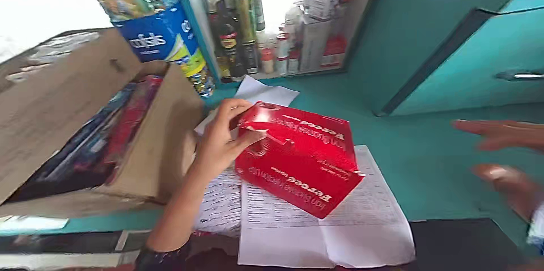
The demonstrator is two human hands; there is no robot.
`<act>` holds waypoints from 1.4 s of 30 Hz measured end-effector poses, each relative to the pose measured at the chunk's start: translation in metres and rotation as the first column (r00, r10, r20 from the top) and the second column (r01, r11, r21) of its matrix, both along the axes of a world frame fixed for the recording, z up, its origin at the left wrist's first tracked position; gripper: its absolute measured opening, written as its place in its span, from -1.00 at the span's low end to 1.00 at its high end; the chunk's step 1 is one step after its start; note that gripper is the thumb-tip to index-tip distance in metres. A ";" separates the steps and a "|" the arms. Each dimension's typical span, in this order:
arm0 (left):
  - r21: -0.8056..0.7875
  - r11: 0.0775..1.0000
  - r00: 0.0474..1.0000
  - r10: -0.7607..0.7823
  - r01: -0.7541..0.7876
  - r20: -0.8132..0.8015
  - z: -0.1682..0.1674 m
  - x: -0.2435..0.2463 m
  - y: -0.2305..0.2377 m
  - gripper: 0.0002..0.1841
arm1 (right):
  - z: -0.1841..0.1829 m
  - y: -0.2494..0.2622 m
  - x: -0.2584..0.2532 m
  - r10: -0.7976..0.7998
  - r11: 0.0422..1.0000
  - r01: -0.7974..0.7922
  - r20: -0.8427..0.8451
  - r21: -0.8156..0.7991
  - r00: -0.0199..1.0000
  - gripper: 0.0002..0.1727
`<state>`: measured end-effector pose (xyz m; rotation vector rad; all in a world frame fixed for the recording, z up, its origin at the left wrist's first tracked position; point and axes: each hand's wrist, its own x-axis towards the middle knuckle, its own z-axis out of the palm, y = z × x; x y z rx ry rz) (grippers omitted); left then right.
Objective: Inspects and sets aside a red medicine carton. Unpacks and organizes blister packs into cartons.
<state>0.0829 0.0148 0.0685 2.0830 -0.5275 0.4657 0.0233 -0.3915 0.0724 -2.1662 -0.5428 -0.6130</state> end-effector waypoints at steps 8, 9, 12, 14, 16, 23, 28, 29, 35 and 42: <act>0.203 0.895 0.801 0.229 -0.396 0.554 -0.006 0.005 -0.035 -0.77 | 0.017 0.112 0.072 0.178 0.935 -0.135 0.104 -0.328 0.978 -0.49; 0.267 0.907 0.830 0.138 -0.325 0.541 -0.008 0.006 -0.040 -0.75 | 0.018 0.112 0.078 0.171 0.929 -0.125 0.105 -0.348 0.980 -0.52; 0.430 0.898 0.902 -0.104 -0.096 0.420 -0.011 0.008 -0.054 -0.42 | 0.018 0.112 0.091 0.159 0.925 -0.073 0.205 -0.373 0.966 -0.54; 0.459 0.888 0.926 -0.157 -0.020 0.342 -0.007 0.009 -0.060 -0.27 | 0.024 0.116 0.092 0.144 0.931 -0.046 0.249 -0.362 0.958 -0.58; 0.405 0.912 0.937 -0.187 0.055 0.295 0.000 0.012 -0.060 -0.25 | 0.033 0.123 0.084 0.118 0.934 -0.026 0.239 -0.355 0.964 -0.60; 0.508 0.823 0.921 -0.366 0.253 0.135 0.012 0.019 -0.058 -0.38 | 0.023 0.121 0.052 0.068 0.939 -0.041 0.068 -0.341 0.995 -0.61; 0.554 0.791 0.875 -0.436 0.260 0.212 0.015 0.026 -0.079 -0.49 | 0.008 0.109 0.046 0.030 0.964 -0.021 0.030 -0.267 0.999 -0.50; 0.545 0.802 0.869 -0.431 0.244 0.245 0.015 0.027 -0.080 -0.50 | 0.007 0.107 0.046 0.032 0.967 -0.026 0.019 -0.253 0.999 -0.49; 0.456 0.879 0.811 -0.368 0.143 0.454 0.011 0.022 -0.076 -0.49 | 0.002 0.112 0.035 0.026 0.984 -0.023 0.015 -0.175 1.000 -0.48; -0.047 0.948 0.675 -0.189 0.315 0.713 0.035 0.014 -0.027 -0.50 | -0.015 0.114 0.023 -0.049 0.979 0.070 0.109 -0.194 0.993 -0.48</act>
